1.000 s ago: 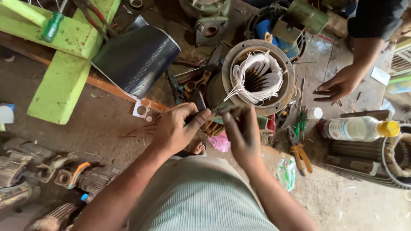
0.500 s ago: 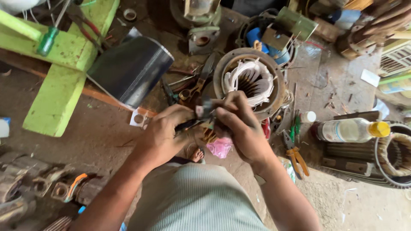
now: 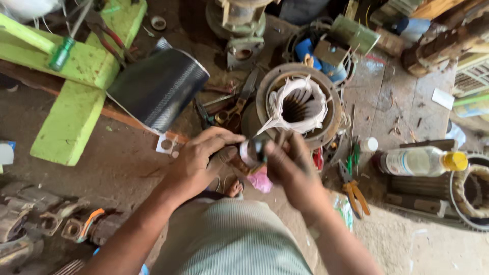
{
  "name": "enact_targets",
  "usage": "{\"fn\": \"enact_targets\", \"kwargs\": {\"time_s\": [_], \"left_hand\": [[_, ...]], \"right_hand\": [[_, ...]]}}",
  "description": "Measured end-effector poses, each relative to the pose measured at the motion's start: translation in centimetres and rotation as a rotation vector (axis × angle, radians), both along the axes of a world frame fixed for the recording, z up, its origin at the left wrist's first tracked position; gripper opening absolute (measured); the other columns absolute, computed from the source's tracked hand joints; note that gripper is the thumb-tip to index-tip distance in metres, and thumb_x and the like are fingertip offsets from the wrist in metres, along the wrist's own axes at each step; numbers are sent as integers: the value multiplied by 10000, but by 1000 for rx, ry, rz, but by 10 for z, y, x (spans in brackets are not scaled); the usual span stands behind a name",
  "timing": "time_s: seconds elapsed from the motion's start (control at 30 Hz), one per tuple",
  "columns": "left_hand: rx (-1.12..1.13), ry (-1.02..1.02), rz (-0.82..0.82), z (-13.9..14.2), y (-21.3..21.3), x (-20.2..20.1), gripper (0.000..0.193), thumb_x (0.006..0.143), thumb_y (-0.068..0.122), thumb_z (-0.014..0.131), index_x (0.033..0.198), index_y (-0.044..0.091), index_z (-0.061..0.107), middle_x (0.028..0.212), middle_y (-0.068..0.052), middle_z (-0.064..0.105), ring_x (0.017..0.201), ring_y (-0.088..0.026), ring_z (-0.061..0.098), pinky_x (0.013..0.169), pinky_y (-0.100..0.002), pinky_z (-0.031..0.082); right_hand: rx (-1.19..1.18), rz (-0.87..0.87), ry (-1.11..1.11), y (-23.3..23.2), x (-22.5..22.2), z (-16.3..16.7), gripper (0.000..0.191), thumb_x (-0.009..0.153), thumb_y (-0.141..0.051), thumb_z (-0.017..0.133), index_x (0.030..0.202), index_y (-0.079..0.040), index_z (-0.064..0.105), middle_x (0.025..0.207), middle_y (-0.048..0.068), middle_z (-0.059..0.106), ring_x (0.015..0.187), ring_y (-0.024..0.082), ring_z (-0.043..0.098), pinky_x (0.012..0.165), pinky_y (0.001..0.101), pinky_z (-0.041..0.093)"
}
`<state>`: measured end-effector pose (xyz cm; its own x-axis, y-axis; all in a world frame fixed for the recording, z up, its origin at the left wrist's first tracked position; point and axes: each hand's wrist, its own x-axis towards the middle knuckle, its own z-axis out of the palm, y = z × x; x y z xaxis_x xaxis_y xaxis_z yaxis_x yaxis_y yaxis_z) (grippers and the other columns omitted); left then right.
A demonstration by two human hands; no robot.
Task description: The person pulls black insulating tape from a roll, tears off pieces by hand, and presses the tape around the slots of an electric motor stator. They then adjust the white winding wires inside the stator and continue fitting tape around the winding.
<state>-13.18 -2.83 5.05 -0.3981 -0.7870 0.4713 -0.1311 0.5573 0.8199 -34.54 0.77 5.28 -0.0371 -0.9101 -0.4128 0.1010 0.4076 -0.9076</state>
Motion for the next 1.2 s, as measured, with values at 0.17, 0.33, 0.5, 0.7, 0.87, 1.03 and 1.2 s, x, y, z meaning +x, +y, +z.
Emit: {"fn": "enact_targets", "kwargs": {"time_s": [0.17,0.33,0.5,0.7,0.87,1.03,1.2], "left_hand": [[216,-129,177,-17,-5,-10,262,920,280,727,921,19,708,843,-97,694,731,-267,691,645,-407,514],[336,-302,298,-35,-12,-21,514,993,396,678,715,-27,589,678,-173,600,604,-300,614,602,-420,475],[232,-403,252,-21,-11,-13,363,1067,311,579,877,12,656,836,-153,663,741,-336,655,640,-447,496],[-21,-132,-12,-12,-10,5,293,989,277,634,1050,-2,699,1042,-154,701,944,-323,690,802,-391,519],[360,-334,232,-26,-18,-19,428,966,403,669,808,5,690,799,-147,679,747,-277,684,701,-416,516],[504,-409,153,-24,-27,-24,487,1054,405,582,805,-9,645,782,-187,662,727,-309,658,692,-443,506],[124,-140,32,-8,-25,-1,351,1018,304,610,1019,-46,630,957,-135,691,861,-309,690,723,-414,534]], "right_hand": [[-225,39,-151,-14,0,-5,173,1065,-169,592,1060,-73,447,834,43,534,619,93,504,523,242,423],[-449,55,226,17,31,-43,192,1034,-73,593,1065,-49,405,1074,62,632,643,90,532,512,253,445],[-794,170,898,17,31,-45,221,1014,-100,624,1154,-52,459,947,135,648,686,66,592,577,309,472],[-206,158,-67,-19,-15,8,186,1043,-173,552,1123,-83,410,1070,115,727,649,99,547,572,264,473],[-513,144,208,-11,7,-1,128,1068,-138,547,1072,-84,431,1198,105,691,937,122,632,766,277,560],[-372,133,436,17,34,-43,216,1003,-92,639,1097,-56,447,972,122,646,704,182,610,556,330,488],[-457,119,186,-3,1,-35,126,1075,-84,599,1089,-78,475,1001,68,679,859,139,712,750,317,642]]}}
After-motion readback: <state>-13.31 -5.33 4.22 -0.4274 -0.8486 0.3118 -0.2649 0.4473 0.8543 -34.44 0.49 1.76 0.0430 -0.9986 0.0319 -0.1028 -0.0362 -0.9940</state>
